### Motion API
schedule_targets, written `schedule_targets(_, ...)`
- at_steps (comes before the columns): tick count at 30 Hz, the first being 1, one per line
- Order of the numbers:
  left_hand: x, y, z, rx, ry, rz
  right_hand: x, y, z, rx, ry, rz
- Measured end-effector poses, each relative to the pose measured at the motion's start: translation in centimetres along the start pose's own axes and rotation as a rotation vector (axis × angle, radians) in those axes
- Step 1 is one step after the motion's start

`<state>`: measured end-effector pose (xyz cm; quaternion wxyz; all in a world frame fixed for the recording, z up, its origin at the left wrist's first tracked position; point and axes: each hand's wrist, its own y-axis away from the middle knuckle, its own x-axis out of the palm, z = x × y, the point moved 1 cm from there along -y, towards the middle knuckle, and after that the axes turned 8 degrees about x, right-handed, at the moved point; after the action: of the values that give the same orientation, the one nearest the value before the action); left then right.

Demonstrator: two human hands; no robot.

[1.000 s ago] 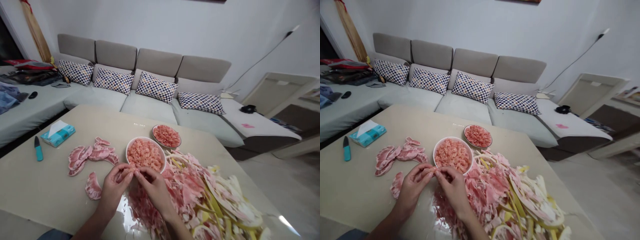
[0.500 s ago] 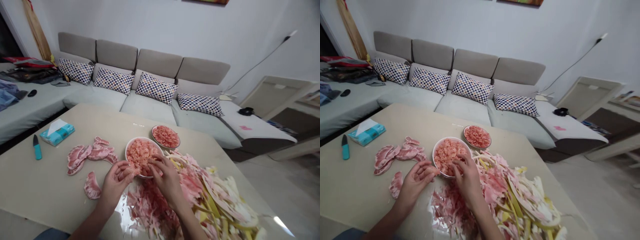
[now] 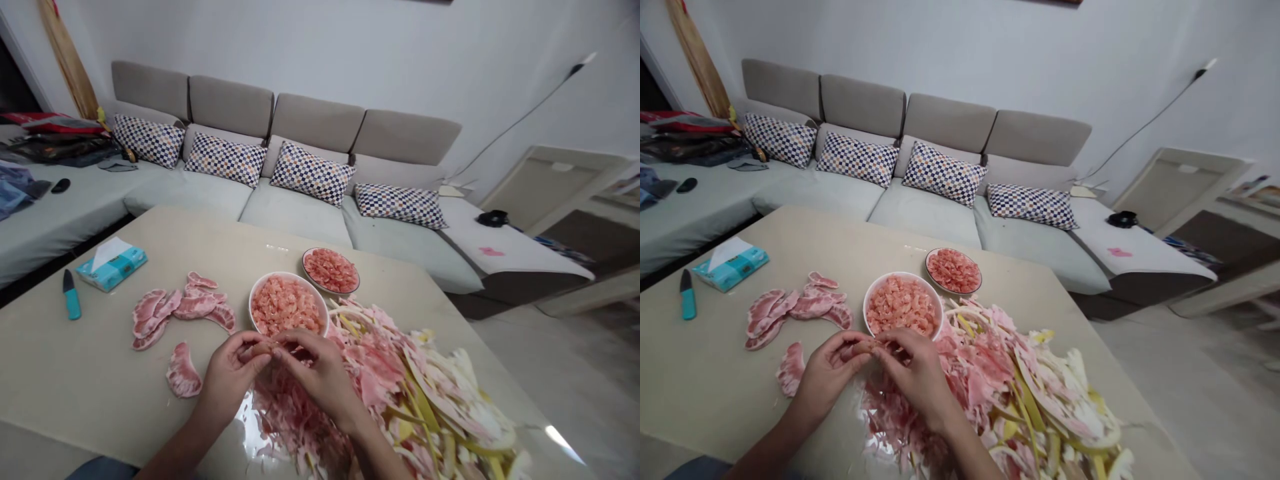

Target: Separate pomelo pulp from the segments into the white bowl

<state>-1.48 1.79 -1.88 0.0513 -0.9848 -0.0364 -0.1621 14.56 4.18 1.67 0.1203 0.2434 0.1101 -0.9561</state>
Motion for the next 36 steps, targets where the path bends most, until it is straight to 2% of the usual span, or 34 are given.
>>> schedule_targets(5, -0.1, 0.0, 0.0, 0.014, -0.048, -0.004, 0.5, 0.0, -0.3, 0.010, 0.034, -0.063)
schedule_targets(7, -0.1, 0.1, -0.1, 0.035, -0.066, -0.010, 0.8, -0.1, -0.5, 0.057, -0.020, -0.072)
schedule_targets(12, 0.1, -0.3, -0.1, 0.069, -0.036, -0.041, 1.1, -1.2, -1.1, 0.305, -0.438, 0.120)
schedule_targets(14, 0.3, -0.8, 0.0, 0.093, -0.036, -0.054, 0.7, -1.6, -1.1, 0.358, -0.507, 0.157)
schedule_targets(17, 0.9, -1.7, 0.0, 0.156, -0.073, -0.074, -0.4, -1.9, -0.5, 0.278, -0.328, 0.068)
schedule_targets(20, 1.7, -2.2, -0.2, 0.238, -0.135, -0.047, -1.5, -2.0, 0.3, 0.180, -0.117, -0.016)
schedule_targets(23, 2.3, -2.3, -0.4, 0.236, -0.130, 0.000, -2.1, -2.2, 0.4, 0.154, -0.103, -0.035)
schedule_targets(25, 2.5, -2.3, -0.4, 0.183, -0.081, 0.007, -2.2, -2.5, -0.2, 0.196, -0.224, 0.007)
schedule_targets(29, 2.5, -2.5, -0.4, 0.094, 0.040, 0.002, -1.8, -3.0, -2.4, 0.365, -0.604, 0.122)
schedule_targets(32, 2.4, -2.7, -0.2, 0.068, 0.083, -0.013, -1.4, -3.2, -3.8, 0.405, -0.706, 0.137)
schedule_targets(36, 2.2, -3.1, 0.1, 0.048, 0.107, -0.045, -1.1, -3.6, -4.5, 0.440, -0.817, 0.140)
